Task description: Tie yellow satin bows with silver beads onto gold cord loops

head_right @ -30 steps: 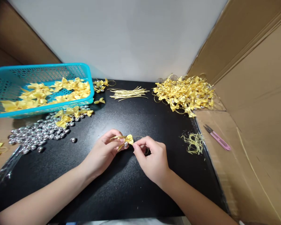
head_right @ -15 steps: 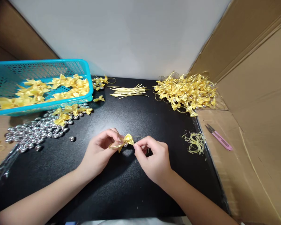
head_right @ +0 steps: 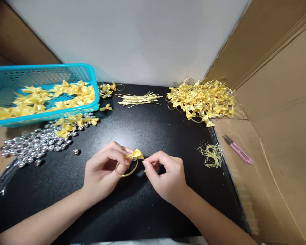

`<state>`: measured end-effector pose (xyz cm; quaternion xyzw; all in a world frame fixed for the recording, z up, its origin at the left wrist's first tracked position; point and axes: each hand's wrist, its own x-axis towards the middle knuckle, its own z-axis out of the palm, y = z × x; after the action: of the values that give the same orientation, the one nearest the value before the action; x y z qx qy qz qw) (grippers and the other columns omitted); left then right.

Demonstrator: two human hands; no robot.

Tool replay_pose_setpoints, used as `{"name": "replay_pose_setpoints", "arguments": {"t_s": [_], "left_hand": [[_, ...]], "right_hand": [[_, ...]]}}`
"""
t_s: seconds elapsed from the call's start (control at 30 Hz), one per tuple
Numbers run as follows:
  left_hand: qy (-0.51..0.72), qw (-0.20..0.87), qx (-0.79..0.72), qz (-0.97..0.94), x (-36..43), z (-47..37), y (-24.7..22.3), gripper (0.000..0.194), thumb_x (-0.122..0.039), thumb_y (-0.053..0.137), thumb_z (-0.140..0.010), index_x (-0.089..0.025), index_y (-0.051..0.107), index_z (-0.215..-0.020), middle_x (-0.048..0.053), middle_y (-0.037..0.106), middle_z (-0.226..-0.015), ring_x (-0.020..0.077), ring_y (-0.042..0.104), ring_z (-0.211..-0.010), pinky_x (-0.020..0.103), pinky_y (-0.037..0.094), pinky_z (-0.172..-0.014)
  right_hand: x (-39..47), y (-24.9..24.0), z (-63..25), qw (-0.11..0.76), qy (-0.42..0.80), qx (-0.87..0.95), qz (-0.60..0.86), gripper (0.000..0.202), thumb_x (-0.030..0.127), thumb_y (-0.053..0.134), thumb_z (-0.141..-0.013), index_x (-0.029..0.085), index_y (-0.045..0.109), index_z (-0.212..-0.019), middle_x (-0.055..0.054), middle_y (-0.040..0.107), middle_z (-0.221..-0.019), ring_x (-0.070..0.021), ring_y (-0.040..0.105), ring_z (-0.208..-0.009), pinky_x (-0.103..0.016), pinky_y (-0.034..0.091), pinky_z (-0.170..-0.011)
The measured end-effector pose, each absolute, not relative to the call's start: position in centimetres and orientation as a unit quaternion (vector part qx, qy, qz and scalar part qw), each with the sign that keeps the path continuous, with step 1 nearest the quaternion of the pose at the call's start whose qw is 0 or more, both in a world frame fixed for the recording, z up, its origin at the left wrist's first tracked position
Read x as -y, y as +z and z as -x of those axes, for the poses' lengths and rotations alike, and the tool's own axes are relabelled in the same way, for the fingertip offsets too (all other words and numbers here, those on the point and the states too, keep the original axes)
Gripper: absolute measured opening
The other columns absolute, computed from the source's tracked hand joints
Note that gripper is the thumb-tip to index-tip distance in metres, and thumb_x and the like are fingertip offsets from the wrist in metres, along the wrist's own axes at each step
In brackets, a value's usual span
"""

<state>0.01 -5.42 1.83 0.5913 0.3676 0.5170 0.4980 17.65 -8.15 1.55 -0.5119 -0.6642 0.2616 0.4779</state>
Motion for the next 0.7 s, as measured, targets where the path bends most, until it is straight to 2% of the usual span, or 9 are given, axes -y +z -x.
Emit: {"name": "replay_pose_setpoints", "arguments": {"t_s": [0.37,0.7], "left_hand": [[0.526,0.46,-0.36,-0.618,5.57,0.05,1.67,0.021,-0.004,0.07,-0.076,-0.024,0.074,-0.072,0.004,0.065,-0.072,0.0205,0.066,-0.081,0.032,0.051,-0.081],[0.522,0.459,-0.356,-0.624,5.67,0.04,1.82,0.022,-0.003,0.072,-0.074,-0.024,0.074,-0.072,0.003,0.065,-0.071,0.0201,0.066,-0.081,0.032,0.051,-0.082]], "right_hand": [[8.17,1.44,-17.66,0.482,0.266,0.663,0.506,0.012,0.011,0.062,-0.081,0.019,0.062,-0.072,0.001,0.065,-0.057,-0.011,0.062,-0.048,-0.021,0.051,-0.051],[8.23,1.67,-17.66,0.487,0.263,0.671,0.493,0.012,0.009,0.063,-0.082,0.019,0.062,-0.075,0.002,0.067,-0.056,-0.0108,0.064,-0.05,-0.02,0.052,-0.052]]}}
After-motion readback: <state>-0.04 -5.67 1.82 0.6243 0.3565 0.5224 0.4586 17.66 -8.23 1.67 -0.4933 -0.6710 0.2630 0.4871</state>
